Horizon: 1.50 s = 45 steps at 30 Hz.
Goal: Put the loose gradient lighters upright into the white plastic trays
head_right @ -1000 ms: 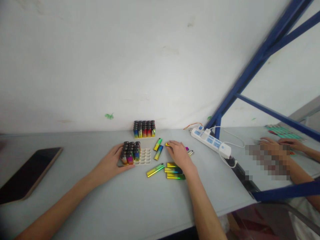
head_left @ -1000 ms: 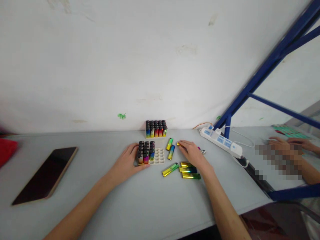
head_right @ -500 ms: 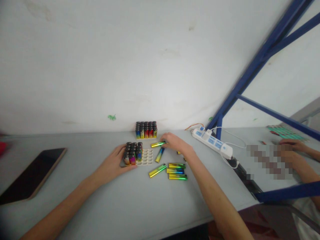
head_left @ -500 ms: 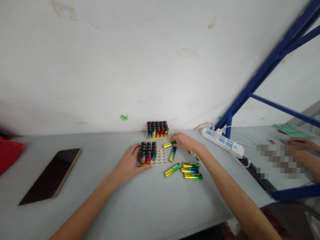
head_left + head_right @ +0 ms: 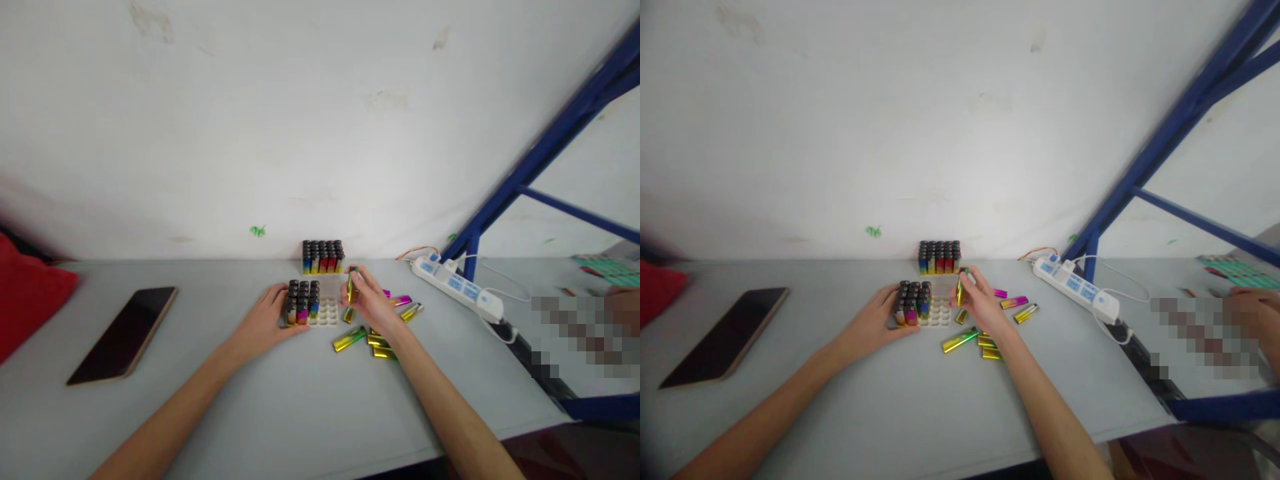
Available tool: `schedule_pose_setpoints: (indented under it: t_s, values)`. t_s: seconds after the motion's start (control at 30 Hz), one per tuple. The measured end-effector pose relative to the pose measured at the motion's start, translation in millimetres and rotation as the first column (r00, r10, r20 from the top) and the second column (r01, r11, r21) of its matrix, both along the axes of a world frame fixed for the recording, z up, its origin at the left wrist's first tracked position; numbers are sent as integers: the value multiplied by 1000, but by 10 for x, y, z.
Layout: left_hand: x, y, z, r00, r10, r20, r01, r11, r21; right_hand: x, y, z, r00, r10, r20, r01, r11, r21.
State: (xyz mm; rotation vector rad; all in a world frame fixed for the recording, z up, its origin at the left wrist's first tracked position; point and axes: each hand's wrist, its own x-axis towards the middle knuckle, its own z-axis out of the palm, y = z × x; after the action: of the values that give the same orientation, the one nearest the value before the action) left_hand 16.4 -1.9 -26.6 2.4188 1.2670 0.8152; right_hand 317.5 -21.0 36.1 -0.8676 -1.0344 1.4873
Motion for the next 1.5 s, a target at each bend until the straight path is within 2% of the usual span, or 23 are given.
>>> schedule_pose_setpoints:
  t_s: [0.1,0.2,0.3,0.4,0.5,0.6,0.87,0.97,1.03,1.1,1.2,1.27,1.37,1.5]
  values:
    - [0,5,-6,1000,9,-3,-9,1000,10,-168,-101,-14,994,102,39,-102,995,9]
    - [3,0,-4,1000,20,-3,-20,1000,12,-261,-184,-49,979,100,178,-102,995,-3]
    - [15,-14,6,999,37,3,-37,999,12,-314,-235,-88,916,-81,393,52,995,83]
    - [30,-30,18,999,52,7,-52,999,15,-347,-238,-122,791,-286,541,201,956,212]
    - [35,-34,23,999,52,4,-52,998,22,-362,-214,-147,705,-350,616,234,936,264]
    - [33,-27,22,999,50,6,-50,998,26,-370,-205,-145,673,-347,653,216,937,275]
    - [44,-31,38,999,47,3,-47,999,-6,-313,-263,-65,670,-305,677,77,935,345]
    - [52,-36,37,999,51,17,-51,999,-3,-255,-278,-69,662,-244,708,-40,932,359]
    - [58,-38,38,999,44,25,-44,999,-4,-223,-287,-75,648,-210,732,-164,900,403]
    - [65,-42,43,999,40,29,-40,999,-7,-196,-295,-77,603,-252,757,-243,846,475]
    - [74,-53,58,999,47,26,-46,999,-18,-154,-303,-75,516,-353,781,-252,808,532]
    - [75,-63,66,999,46,26,-45,999,-26,-118,-308,-69,479,-342,808,-249,830,499]
    - [74,-80,72,999,41,22,-41,999,-27,-68,-319,-54,483,-242,841,-296,859,417]
    - [84,-100,88,999,43,21,-43,999,-26,-52,-325,-53,462,-139,876,-384,859,338]
